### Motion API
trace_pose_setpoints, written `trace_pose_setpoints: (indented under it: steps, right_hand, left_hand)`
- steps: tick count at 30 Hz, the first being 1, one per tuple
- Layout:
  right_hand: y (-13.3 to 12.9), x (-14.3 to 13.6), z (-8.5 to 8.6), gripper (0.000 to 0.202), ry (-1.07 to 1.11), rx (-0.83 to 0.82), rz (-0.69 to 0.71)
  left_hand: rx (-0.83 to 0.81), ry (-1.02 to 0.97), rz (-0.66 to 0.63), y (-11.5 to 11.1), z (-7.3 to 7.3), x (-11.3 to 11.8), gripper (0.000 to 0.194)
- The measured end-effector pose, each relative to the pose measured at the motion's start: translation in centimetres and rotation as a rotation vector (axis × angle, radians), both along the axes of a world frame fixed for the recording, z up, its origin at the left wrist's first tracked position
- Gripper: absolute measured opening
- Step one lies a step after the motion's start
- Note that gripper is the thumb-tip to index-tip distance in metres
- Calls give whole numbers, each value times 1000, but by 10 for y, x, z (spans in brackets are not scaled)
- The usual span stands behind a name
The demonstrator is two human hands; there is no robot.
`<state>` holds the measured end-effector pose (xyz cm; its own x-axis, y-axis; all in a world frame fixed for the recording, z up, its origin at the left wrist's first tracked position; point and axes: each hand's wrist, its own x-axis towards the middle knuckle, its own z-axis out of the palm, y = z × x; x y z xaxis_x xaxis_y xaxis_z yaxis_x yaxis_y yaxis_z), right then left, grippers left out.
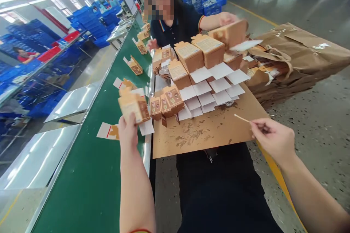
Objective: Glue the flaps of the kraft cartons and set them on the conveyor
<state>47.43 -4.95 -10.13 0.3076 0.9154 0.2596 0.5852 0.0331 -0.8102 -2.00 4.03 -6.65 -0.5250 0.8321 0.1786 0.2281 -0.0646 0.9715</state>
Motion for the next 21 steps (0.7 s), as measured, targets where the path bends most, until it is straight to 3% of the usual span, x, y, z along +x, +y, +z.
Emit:
trace_pose_setpoints:
  steps: [2,5,8,12,15,18,21]
  right_hand:
    - [25,11,2,26,-162,-17,-17]
    - [67,19,4,11,-383,-85,66]
    - [100,17,1,15,-557,-131,187]
    - [126,12,0,27,-626,-136,267]
    - [127,13,7,28,-601,-175,283]
    - [105,16,14,20,-538,-148,224]
    - [62,2,9,8,-355,-22,162]
  left_hand:
    - [36,-174,-58,-39,-6,6,66]
    - [-2,-338,-166,-90,-20,35,78]
    - [-68,-397,-151,-119,-42,70,88]
    - [-121,-391,-100,-122,-68,95,96]
    - [-113,-397,-80,-112,-80,103,96]
    - [-86,-392,-47,-105,-88,113,95]
    - [-65,-374,15,-103,-93,123,97]
